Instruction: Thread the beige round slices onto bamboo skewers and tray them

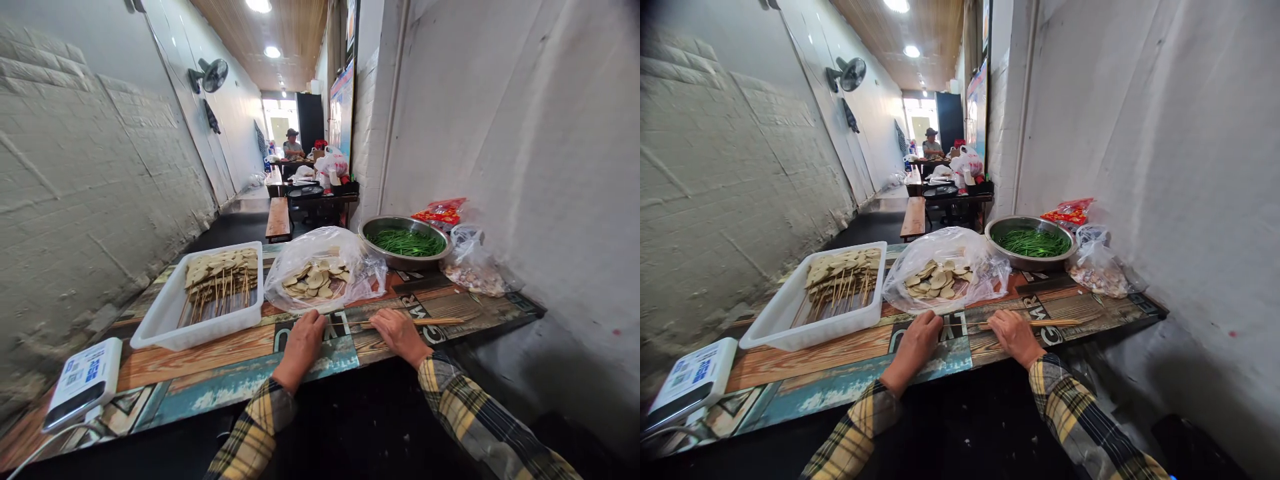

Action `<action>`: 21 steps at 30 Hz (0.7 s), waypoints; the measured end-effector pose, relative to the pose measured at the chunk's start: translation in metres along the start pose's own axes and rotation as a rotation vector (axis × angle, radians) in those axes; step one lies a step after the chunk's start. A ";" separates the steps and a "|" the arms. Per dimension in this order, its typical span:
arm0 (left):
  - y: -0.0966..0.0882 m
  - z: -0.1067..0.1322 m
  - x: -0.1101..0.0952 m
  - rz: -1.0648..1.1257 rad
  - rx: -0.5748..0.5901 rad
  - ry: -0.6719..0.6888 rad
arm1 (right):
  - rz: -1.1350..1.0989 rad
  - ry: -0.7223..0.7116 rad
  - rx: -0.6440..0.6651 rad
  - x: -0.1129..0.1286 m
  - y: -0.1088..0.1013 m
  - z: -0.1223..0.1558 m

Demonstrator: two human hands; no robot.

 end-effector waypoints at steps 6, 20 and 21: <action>-0.004 0.025 0.030 0.253 -0.109 -0.334 | 0.042 0.024 0.018 -0.029 -0.001 0.008; -0.004 0.029 0.042 0.505 -0.232 -0.560 | 0.120 0.132 -0.264 -0.059 -0.055 -0.050; -0.004 0.029 0.041 0.508 -0.232 -0.565 | 0.080 0.101 -0.268 -0.044 -0.054 -0.064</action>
Point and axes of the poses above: each hand's wrist, its own z-axis away from the middle knuckle, its own y-axis out of the palm, x = y × z, the point moved 4 cm from there along -z, towards the middle knuckle, and after that the axes turned 14 degrees about -x, right-handed, at the moved point
